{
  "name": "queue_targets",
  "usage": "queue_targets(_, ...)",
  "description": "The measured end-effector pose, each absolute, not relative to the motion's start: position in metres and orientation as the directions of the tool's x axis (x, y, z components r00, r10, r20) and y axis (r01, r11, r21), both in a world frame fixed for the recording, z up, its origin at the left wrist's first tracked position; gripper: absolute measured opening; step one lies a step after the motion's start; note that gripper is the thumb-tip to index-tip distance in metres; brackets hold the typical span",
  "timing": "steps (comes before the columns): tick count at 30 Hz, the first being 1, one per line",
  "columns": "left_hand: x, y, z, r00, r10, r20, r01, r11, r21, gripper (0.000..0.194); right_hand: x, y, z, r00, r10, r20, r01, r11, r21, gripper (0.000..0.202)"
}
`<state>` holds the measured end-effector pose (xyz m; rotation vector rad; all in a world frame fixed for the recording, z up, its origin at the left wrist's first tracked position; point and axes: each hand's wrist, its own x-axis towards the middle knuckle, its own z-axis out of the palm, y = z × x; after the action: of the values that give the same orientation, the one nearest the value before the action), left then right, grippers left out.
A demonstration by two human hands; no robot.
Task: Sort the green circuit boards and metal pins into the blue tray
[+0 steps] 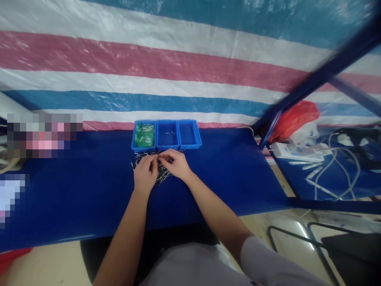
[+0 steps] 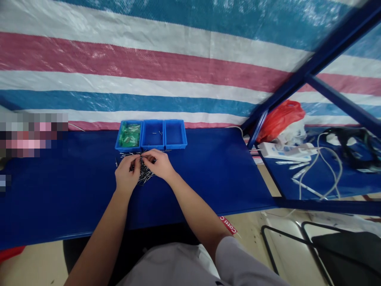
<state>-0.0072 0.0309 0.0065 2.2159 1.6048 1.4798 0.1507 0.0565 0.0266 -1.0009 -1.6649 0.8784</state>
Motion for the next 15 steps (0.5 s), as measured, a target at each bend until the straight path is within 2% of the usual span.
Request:
queue_targets(6,-0.0063,0.0285,0.0089,-0.011,0.791,0.611,0.748,-0.400,0.530,0.022,0.1518,0.0562,0.0258,-0.245,0.896,0.372,0.283,0.433,-0.856,0.017)
queue_targets(10,-0.0056,0.0280,0.0095,0.016,0.790,0.613,0.726,-0.431,0.536,0.019,0.1528,0.0565,0.0249,-0.262,0.896,0.359,0.307,0.430,-0.849,0.021)
queue_targets(15,-0.0072,0.0299,0.0063,0.005,0.817,0.577,0.753,-0.383,0.535,0.023,0.1520,0.0565,0.0250,-0.219,0.916,0.335,0.257,0.385,-0.886,0.020)
